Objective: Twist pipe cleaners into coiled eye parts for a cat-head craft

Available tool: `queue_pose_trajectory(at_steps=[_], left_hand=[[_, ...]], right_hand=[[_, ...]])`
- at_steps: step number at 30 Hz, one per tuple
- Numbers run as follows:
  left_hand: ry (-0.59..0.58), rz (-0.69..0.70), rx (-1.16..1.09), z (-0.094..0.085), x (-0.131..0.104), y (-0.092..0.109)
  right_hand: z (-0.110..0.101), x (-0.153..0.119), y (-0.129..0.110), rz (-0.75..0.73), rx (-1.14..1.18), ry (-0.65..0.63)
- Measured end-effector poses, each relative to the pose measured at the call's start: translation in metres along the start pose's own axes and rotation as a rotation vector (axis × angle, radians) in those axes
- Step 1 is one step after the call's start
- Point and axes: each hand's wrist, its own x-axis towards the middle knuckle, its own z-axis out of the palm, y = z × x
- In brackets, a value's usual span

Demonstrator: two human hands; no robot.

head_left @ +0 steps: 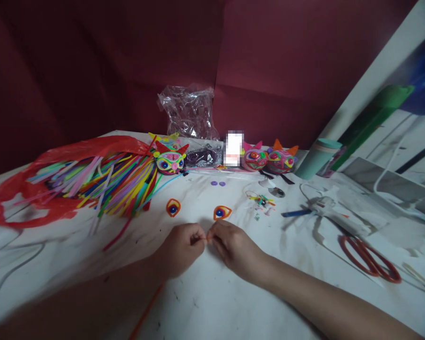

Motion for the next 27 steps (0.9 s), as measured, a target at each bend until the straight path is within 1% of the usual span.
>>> queue_pose_trajectory(at_steps=[2, 4, 5, 6, 8, 10, 13, 15, 18, 20, 23, 25, 27], left_hand=[[0.038, -0.019, -0.009, -0.002, -0.001, 0.004], [0.059, -0.040, -0.089, -0.003, -0.001, 0.006], [0.064, -0.044, -0.139, -0.004, -0.001, 0.006], [0.067, -0.044, -0.186, -0.004, -0.001, 0.005], [0.075, -0.043, -0.252, -0.003, -0.002, 0.003], [0.080, -0.048, -0.271, 0.000, -0.004, 0.003], [0.081, -0.067, -0.254, 0.004, -0.006, 0.004], [0.054, -0.081, -0.238, 0.005, -0.006, 0.006], [0.024, -0.080, -0.160, 0.003, -0.003, 0.008], [0.022, -0.051, -0.075, 0.000, -0.002, 0.008], [0.005, 0.036, 0.026, -0.002, -0.002, 0.007], [0.016, 0.097, 0.095, -0.001, -0.003, 0.005], [0.049, 0.127, 0.157, 0.000, -0.005, 0.004]], right_hand=[[0.002, 0.002, -0.001, 0.155, 0.251, 0.028], [0.004, 0.004, -0.002, 0.304, 0.543, 0.048], [0.005, 0.006, -0.002, 0.352, 0.659, 0.059], [0.006, 0.006, -0.003, 0.380, 0.739, 0.070], [0.008, 0.007, -0.005, 0.402, 0.796, 0.098], [0.011, 0.006, -0.006, 0.395, 0.778, 0.123], [0.012, 0.004, -0.004, 0.348, 0.688, 0.132], [0.011, 0.003, -0.002, 0.302, 0.595, 0.132], [0.006, 0.003, -0.001, 0.246, 0.381, 0.128], [0.002, 0.002, -0.002, 0.178, 0.211, 0.105], [-0.003, 0.001, -0.004, 0.035, 0.016, 0.060], [-0.004, -0.001, -0.005, -0.020, -0.037, 0.033], [-0.002, -0.001, -0.005, -0.001, -0.011, 0.030]])
